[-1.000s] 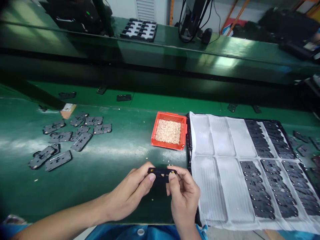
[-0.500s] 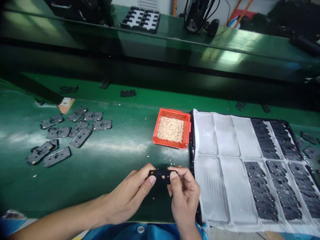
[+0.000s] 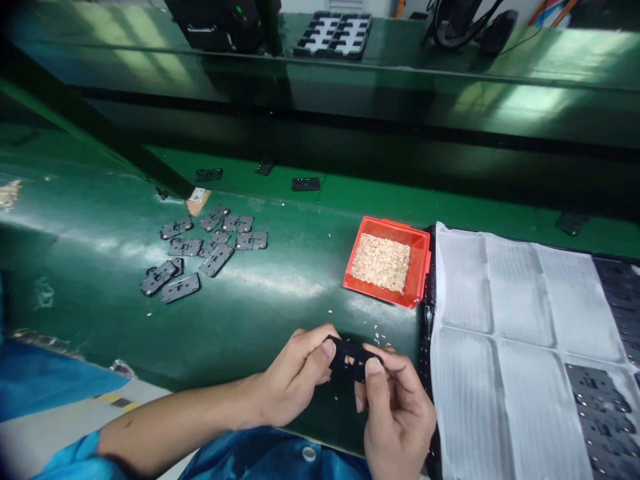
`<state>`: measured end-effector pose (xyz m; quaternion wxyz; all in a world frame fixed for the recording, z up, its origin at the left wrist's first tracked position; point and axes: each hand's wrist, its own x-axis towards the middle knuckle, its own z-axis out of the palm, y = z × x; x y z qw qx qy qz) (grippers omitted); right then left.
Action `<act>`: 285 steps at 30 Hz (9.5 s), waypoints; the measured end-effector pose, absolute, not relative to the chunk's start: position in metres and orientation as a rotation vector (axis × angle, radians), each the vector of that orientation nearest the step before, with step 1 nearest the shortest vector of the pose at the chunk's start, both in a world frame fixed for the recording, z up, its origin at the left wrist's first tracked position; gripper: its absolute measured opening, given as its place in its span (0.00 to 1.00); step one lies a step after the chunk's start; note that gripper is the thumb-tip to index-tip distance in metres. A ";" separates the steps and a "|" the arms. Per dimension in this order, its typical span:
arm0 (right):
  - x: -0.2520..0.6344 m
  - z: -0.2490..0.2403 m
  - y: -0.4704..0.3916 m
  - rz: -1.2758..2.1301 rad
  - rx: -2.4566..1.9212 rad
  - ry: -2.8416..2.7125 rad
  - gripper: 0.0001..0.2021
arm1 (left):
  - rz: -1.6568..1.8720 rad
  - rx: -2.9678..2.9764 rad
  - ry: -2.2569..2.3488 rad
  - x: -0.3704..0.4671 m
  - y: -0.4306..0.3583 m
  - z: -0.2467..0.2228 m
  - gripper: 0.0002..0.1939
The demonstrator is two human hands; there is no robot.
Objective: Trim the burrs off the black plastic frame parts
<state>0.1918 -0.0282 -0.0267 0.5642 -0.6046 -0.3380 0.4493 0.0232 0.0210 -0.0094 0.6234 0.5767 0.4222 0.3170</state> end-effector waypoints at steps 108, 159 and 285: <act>0.157 -0.011 -0.002 1.069 -1.340 -1.583 0.20 | 0.447 1.853 1.070 -0.068 0.051 0.040 0.09; 0.192 -0.015 -0.014 0.648 -1.330 -1.826 0.15 | 0.856 1.144 0.892 0.004 0.026 -0.012 0.08; 0.207 -0.004 -0.028 0.947 -1.459 -1.598 0.11 | 0.864 1.017 0.959 0.017 0.012 -0.015 0.20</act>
